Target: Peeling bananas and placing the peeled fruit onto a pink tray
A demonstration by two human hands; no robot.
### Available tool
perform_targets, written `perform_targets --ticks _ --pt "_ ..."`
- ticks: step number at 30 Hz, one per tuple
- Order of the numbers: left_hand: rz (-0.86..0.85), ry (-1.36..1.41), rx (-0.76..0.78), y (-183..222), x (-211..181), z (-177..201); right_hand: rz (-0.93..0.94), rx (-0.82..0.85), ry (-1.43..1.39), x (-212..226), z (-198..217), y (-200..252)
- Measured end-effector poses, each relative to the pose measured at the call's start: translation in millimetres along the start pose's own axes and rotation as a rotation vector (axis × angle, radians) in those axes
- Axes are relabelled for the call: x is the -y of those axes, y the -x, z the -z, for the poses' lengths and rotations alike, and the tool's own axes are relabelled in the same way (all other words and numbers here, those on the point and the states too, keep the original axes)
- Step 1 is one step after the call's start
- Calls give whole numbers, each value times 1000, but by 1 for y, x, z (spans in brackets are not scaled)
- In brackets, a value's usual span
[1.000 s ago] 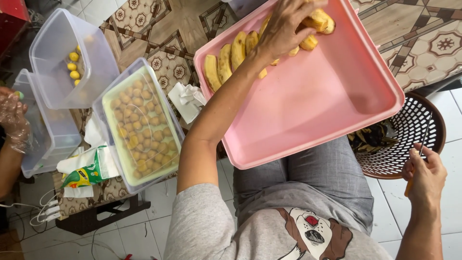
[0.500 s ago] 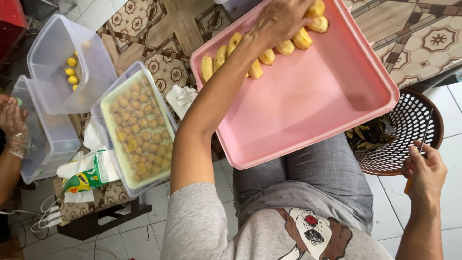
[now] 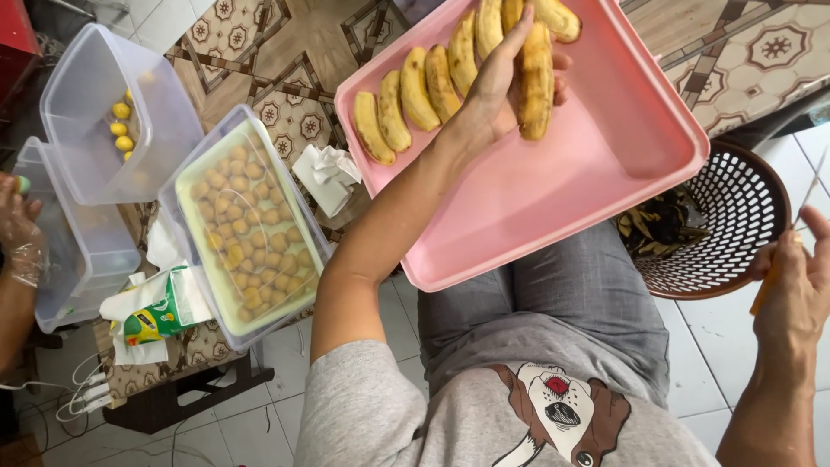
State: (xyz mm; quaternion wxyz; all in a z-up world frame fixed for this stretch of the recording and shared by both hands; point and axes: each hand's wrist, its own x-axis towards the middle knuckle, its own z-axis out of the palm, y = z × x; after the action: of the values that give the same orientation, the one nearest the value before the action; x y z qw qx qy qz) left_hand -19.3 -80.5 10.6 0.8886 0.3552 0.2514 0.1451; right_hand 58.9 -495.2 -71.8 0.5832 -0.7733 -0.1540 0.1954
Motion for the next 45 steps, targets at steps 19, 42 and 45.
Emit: perform_targets --ticks 19,42,45 --pt "-62 92 376 58 62 -35 520 307 290 147 -79 -14" --pt "78 -5 354 73 66 -38 690 141 364 129 -87 -19" --pt "114 10 381 74 64 -40 660 141 361 133 -87 -17"
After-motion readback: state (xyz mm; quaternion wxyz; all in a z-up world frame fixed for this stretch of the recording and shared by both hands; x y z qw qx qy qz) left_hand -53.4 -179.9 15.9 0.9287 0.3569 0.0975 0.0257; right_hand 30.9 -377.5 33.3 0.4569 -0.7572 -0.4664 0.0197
